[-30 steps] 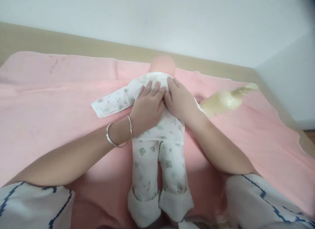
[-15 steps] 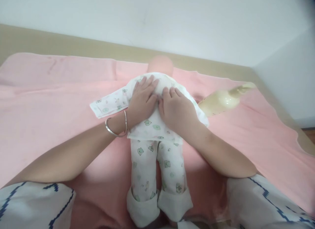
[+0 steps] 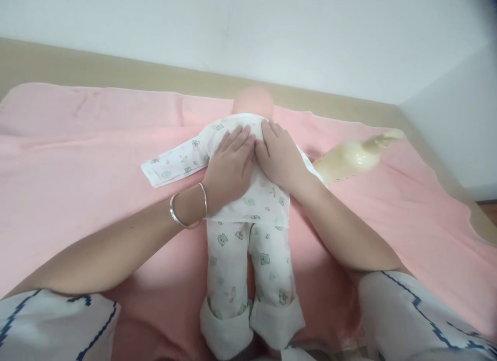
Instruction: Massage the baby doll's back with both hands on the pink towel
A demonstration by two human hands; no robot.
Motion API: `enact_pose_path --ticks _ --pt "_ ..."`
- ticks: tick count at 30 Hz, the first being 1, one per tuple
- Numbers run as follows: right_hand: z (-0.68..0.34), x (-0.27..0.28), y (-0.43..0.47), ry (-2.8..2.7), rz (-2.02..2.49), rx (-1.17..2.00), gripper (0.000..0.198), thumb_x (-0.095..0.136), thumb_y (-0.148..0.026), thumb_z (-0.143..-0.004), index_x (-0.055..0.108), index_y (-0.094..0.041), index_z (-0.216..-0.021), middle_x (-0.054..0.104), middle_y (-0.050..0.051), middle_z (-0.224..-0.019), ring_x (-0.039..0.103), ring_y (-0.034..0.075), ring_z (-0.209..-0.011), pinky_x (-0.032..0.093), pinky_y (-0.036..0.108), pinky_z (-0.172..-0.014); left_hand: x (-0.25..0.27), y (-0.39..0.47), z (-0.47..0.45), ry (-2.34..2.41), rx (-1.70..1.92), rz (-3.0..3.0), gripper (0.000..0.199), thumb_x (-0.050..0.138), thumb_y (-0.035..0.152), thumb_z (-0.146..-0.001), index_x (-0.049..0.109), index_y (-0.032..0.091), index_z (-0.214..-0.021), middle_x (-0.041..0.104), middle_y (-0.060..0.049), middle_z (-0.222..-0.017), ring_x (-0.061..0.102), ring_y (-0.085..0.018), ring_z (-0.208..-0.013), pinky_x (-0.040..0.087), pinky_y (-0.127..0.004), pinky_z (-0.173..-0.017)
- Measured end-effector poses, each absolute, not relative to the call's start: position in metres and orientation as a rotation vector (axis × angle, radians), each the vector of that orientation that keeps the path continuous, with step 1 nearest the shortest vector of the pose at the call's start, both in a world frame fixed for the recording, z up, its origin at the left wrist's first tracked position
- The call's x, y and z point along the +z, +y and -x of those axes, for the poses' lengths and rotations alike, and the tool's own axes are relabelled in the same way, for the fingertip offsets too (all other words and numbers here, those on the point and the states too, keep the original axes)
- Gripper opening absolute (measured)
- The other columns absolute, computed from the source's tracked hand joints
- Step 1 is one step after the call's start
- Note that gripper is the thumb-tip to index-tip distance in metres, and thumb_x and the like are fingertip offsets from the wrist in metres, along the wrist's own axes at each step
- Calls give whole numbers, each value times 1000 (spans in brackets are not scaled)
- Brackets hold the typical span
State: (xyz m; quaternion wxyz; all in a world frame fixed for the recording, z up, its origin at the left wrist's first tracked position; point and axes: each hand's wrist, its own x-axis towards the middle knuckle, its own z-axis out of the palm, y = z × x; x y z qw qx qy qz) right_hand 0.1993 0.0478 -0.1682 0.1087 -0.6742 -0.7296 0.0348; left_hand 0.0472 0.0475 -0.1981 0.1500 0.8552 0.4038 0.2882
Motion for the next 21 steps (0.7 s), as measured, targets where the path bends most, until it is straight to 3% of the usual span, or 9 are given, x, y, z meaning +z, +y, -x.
enact_pose_path --ticks 3,9,14,21 --pt "-193 -169 37 -2148 1993 93 59 27 -26 -102 30 0 -155 34 23 -161 31 36 -152 27 56 -124 -202 61 -43 1194 795 -2371 52 36 23 -99 46 16 -149 34 -8 -164 23 -25 -157 17 -51 -132" --pt "-168 -173 4 -2215 1790 2 59 30 -27 -99 40 -7 -154 29 15 -165 20 40 -155 19 63 -125 -214 83 -35 1220 920 -2294 53 33 33 -100 47 15 -149 39 -10 -161 30 -24 -154 21 -47 -132" --pt "-174 -177 11 -2211 1693 48 60 36 -25 -93 46 -12 -151 35 9 -163 23 34 -155 17 61 -127 -219 83 -35 1217 977 -2292 51 34 34 -100 50 17 -144 44 -10 -158 36 -24 -151 25 -45 -131" --pt "-191 -181 31 -2207 1566 70 53 39 -24 -92 58 -18 -140 46 4 -158 31 26 -153 25 51 -128 -216 81 -35 1217 989 -2289 50 34 34 -99 51 16 -143 47 -11 -156 39 -25 -149 27 -47 -130"
